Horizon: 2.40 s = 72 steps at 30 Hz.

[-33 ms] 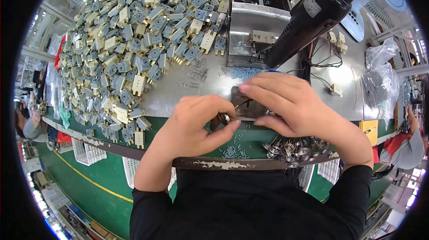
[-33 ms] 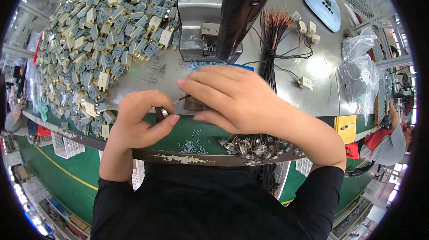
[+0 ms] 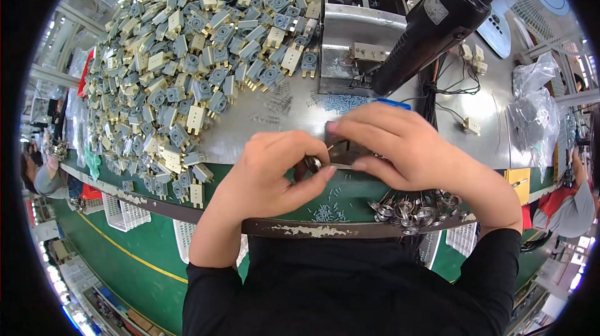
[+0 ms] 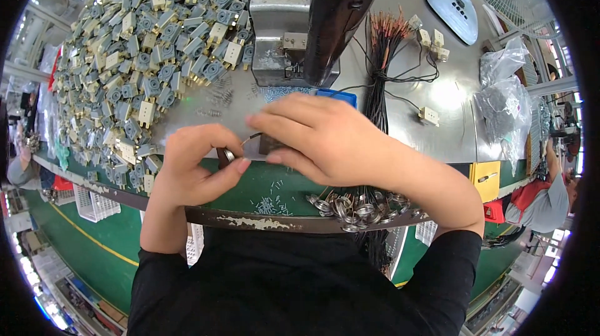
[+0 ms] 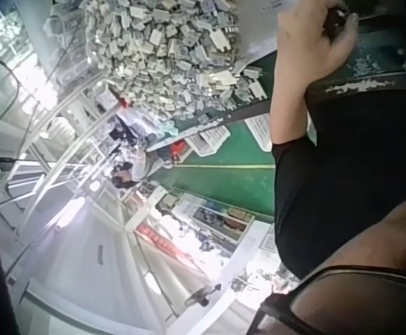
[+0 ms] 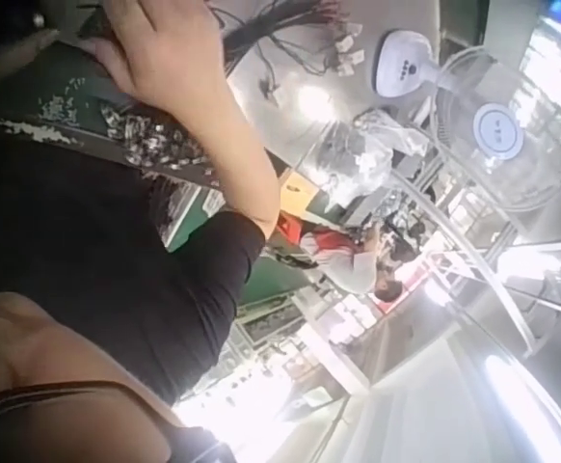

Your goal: Assembling electronic components by placing parts into a fixture and securing them using a handheld power tool.

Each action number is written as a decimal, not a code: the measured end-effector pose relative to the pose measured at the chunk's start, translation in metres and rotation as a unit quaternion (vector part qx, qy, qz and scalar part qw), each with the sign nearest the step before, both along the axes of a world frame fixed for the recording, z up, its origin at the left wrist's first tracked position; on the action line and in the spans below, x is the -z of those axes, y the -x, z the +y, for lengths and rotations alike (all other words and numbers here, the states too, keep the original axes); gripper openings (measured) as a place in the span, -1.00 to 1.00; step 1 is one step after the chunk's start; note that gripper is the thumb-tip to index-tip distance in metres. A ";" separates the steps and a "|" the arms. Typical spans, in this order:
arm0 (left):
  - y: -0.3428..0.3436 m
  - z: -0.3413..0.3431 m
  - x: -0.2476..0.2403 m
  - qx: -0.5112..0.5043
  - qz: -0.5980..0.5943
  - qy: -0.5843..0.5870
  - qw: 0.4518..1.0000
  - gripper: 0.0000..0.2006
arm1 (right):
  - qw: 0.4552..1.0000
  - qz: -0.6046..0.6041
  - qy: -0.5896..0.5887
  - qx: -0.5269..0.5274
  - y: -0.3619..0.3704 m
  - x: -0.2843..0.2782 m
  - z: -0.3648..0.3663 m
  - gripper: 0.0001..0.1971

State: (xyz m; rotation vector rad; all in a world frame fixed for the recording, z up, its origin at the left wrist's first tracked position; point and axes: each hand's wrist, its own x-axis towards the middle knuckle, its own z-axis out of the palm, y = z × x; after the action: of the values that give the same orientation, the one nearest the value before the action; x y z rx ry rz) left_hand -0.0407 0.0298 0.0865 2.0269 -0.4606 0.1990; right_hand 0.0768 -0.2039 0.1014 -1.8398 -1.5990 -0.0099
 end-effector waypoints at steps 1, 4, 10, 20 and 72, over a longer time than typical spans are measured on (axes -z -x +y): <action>-0.003 0.002 -0.002 0.005 0.009 -0.005 1.000 -0.82 | 0.996 0.074 0.044 -0.026 -0.005 0.001 0.001 -0.60; -0.012 0.010 0.010 0.015 0.119 0.143 0.982 -0.83 | 0.984 0.170 0.036 -0.039 -0.008 0.013 0.009 -0.75; -0.021 0.000 0.029 -0.084 0.306 0.449 0.835 -0.88 | 0.958 0.284 0.039 0.019 -0.011 0.015 0.014 -0.84; -0.025 0.010 0.046 0.064 0.278 0.503 0.816 -0.84 | 0.990 0.100 -0.034 0.096 0.003 0.018 0.017 -0.79; -0.023 -0.010 0.050 0.025 -0.184 0.193 0.964 -0.65 | 0.979 -0.025 -0.183 0.087 0.013 0.025 0.015 -0.74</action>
State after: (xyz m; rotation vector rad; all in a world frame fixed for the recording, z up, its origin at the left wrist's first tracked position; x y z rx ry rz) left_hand -0.0180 0.0193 0.0362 1.5948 -0.6483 0.5942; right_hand 0.0634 -0.1888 0.0767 -1.6900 -1.3576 -0.4052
